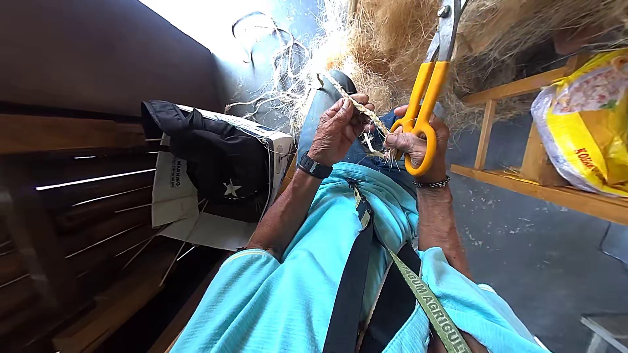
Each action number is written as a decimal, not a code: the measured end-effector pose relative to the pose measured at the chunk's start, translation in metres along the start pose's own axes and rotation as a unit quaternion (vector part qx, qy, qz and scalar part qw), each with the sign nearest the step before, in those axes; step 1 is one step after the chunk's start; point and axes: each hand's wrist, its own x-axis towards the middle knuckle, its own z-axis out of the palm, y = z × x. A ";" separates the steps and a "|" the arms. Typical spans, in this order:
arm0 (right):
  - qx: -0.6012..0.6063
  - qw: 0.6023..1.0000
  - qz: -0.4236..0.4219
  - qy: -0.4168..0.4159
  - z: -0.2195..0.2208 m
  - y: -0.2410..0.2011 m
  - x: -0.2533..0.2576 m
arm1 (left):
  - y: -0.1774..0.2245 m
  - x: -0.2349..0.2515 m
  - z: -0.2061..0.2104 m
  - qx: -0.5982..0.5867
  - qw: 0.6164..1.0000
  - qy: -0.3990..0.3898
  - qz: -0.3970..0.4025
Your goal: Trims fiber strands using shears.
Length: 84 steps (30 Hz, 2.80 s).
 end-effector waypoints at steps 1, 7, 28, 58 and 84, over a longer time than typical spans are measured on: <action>0.007 1.000 0.012 0.001 0.001 -0.001 0.000 | -0.001 0.000 0.000 -0.008 1.000 -0.001 0.004; 0.067 0.996 0.061 -0.006 0.005 0.004 -0.002 | -0.001 0.006 -0.003 -0.004 1.000 -0.017 0.014; 0.083 0.988 0.064 -0.116 0.012 0.002 -0.006 | 0.008 -0.016 0.009 0.030 0.996 -0.031 0.076; -0.130 0.929 0.163 -0.306 -0.057 -0.022 -0.145 | 0.036 -0.045 -0.037 -0.056 0.994 -0.014 0.096; -0.243 0.907 0.141 -0.314 -0.040 -0.017 -0.125 | 0.016 -0.035 -0.036 -0.082 0.995 0.057 0.006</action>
